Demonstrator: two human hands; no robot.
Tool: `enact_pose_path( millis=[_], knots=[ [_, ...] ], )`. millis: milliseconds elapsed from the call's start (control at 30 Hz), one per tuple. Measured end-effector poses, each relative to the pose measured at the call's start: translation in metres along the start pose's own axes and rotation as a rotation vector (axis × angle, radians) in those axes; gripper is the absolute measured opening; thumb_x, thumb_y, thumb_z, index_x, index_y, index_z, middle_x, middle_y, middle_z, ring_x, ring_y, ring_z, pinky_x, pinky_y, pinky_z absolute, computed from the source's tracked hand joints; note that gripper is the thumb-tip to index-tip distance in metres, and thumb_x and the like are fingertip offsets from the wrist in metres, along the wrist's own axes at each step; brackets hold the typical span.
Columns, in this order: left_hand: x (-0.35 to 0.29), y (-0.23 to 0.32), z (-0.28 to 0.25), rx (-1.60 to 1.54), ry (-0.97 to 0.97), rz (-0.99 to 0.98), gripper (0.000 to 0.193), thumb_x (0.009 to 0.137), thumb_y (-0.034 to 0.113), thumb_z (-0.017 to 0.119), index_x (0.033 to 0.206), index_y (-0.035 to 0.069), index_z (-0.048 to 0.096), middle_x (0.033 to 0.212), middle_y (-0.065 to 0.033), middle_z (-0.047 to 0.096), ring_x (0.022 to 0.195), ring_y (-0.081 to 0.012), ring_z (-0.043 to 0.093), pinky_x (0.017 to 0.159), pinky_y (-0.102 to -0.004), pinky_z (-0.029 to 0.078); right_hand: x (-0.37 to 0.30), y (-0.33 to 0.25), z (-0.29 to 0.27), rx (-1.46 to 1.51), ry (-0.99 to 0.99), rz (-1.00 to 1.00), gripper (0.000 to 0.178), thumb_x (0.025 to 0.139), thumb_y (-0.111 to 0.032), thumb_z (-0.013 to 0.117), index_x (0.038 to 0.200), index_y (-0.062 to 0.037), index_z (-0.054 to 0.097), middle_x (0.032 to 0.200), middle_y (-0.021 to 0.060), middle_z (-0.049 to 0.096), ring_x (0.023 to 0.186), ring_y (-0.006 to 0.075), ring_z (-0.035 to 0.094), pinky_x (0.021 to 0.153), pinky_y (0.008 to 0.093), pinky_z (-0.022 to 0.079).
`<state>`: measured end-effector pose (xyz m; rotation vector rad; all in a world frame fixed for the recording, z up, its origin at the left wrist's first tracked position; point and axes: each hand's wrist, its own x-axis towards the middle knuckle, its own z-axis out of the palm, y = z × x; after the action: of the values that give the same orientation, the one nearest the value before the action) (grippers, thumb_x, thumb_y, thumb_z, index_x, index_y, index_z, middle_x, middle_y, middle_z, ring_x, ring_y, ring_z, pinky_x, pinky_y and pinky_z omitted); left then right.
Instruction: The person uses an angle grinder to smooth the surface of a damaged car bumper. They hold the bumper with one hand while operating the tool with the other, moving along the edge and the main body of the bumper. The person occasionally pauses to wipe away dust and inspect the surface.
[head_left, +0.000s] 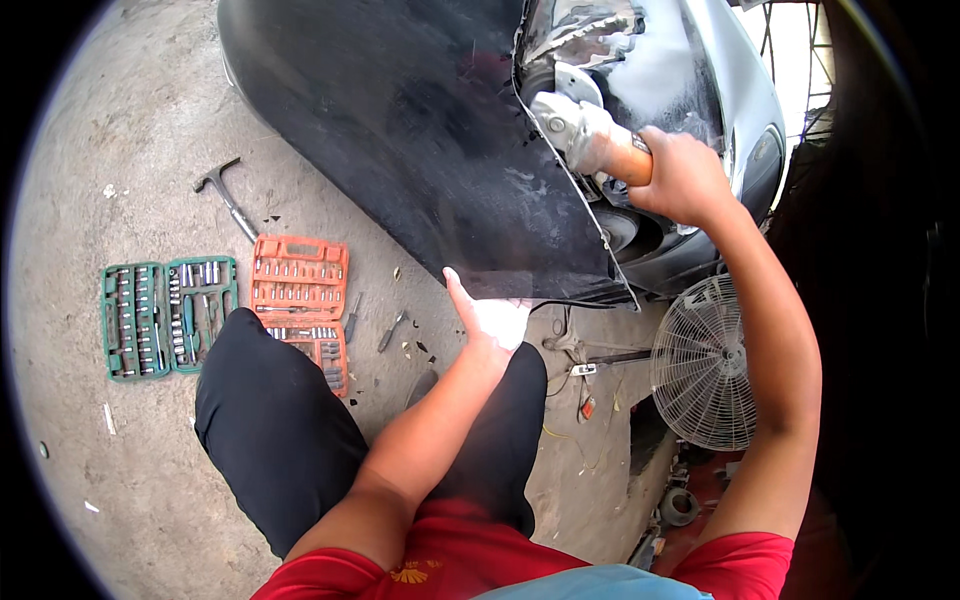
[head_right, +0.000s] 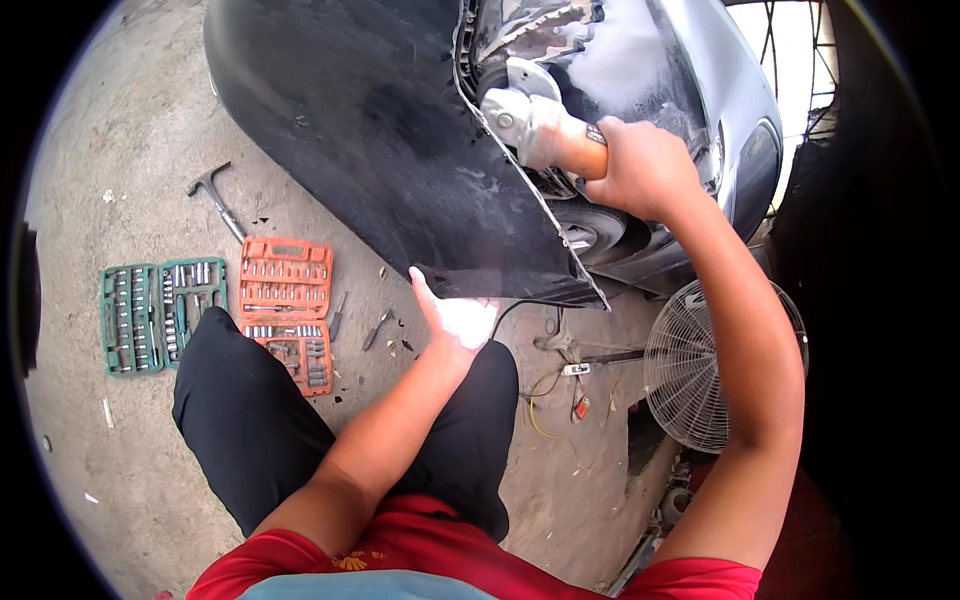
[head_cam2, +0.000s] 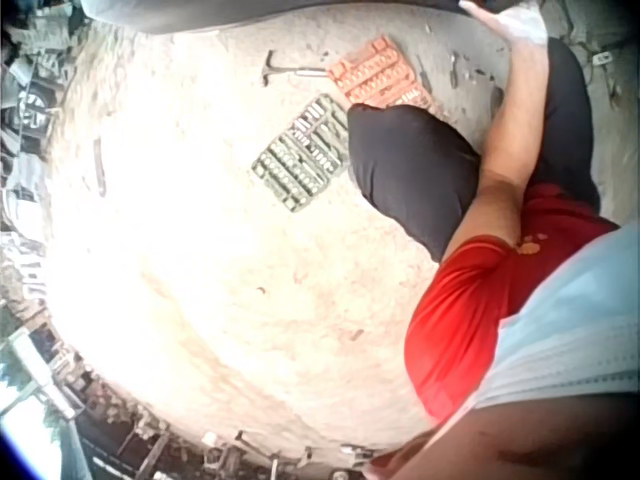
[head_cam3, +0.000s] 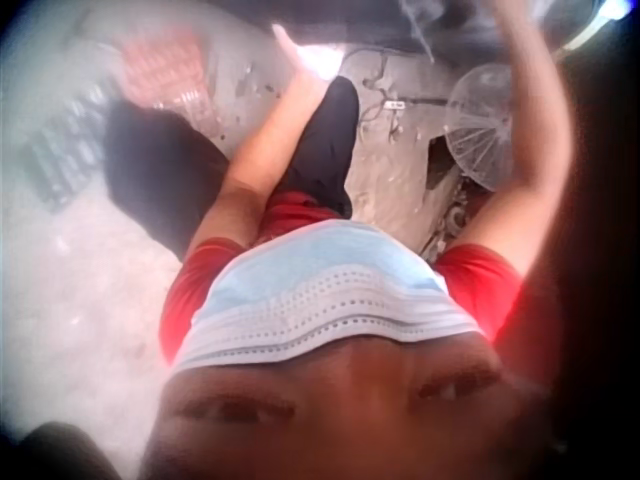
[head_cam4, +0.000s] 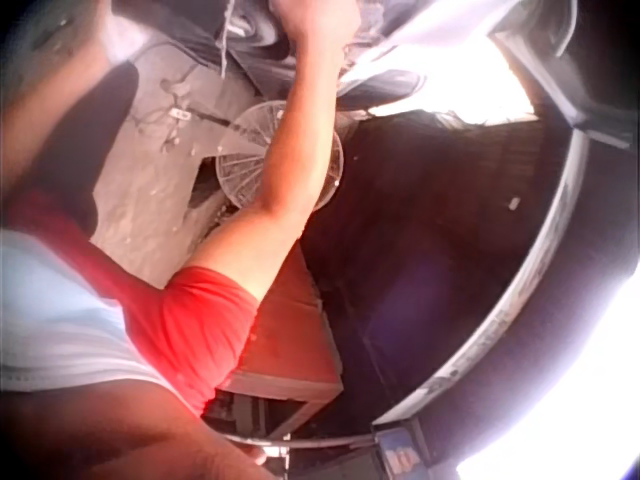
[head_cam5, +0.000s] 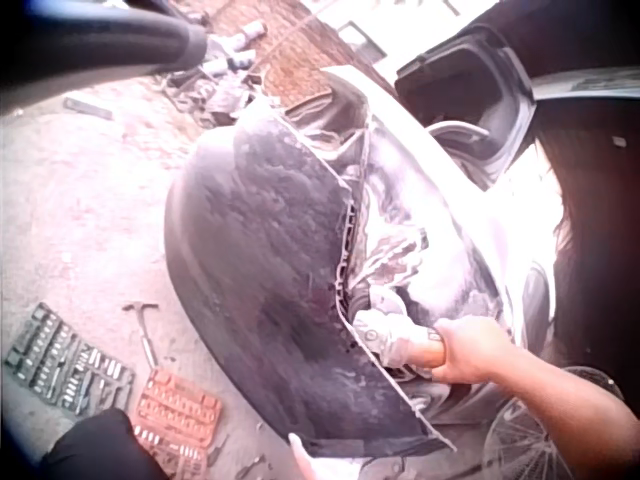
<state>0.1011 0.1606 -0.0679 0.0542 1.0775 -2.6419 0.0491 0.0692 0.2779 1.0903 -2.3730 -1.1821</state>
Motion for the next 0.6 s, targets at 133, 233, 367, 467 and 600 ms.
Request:
enact_pose_path(
  millis=[133,233,367,467,600],
  knots=[
    [0.005,0.001,-0.005,-0.009,0.034,0.030,0.107,0.088,0.085,0.073,0.166,0.017,0.047,0.169,-0.0076,0.049,0.155,-0.0311,0.046,0.130,-0.0487,0.036,-0.015,0.019,0.030,-0.011,-0.075,0.044,0.048,0.077,-0.035,0.085,0.112,-0.0056,0.072,0.103,0.0220,0.079,0.101,0.0440,0.077,0.091,0.0547,0.062],
    [0.006,0.001,-0.007,-0.011,0.040,0.024,0.107,0.088,0.085,0.073,0.167,0.018,0.047,0.169,-0.0068,0.049,0.154,-0.0307,0.046,0.130,-0.0480,0.037,-0.028,0.030,0.049,-0.030,-0.130,0.071,0.047,0.076,-0.034,0.085,0.112,-0.0057,0.072,0.103,0.0213,0.080,0.100,0.0433,0.078,0.091,0.0542,0.062],
    [0.005,0.001,-0.008,-0.002,0.051,0.015,0.107,0.087,0.085,0.073,0.167,0.018,0.047,0.169,-0.0066,0.049,0.154,-0.0305,0.046,0.130,-0.0478,0.036,-0.040,0.043,0.064,-0.050,-0.137,0.091,0.046,0.077,-0.034,0.084,0.110,-0.0055,0.071,0.102,0.0214,0.080,0.099,0.0435,0.078,0.091,0.0543,0.062],
    [0.008,0.001,-0.009,-0.004,0.057,0.026,0.108,0.087,0.084,0.074,0.167,0.017,0.046,0.169,-0.0074,0.049,0.154,-0.0309,0.046,0.130,-0.0481,0.036,-0.040,0.045,0.055,-0.013,-0.083,0.106,0.046,0.077,-0.034,0.084,0.110,-0.0052,0.071,0.102,0.0217,0.080,0.099,0.0438,0.078,0.091,0.0543,0.062],
    [0.008,0.002,-0.008,0.010,0.071,0.022,0.111,0.086,0.085,0.074,0.167,0.015,0.045,0.170,-0.0089,0.048,0.154,-0.0321,0.046,0.129,-0.0487,0.036,-0.021,0.027,0.017,0.053,0.013,0.071,0.048,0.077,-0.035,0.084,0.111,-0.0039,0.071,0.103,0.0230,0.080,0.102,0.0445,0.077,0.093,0.0542,0.061]
  ],
)
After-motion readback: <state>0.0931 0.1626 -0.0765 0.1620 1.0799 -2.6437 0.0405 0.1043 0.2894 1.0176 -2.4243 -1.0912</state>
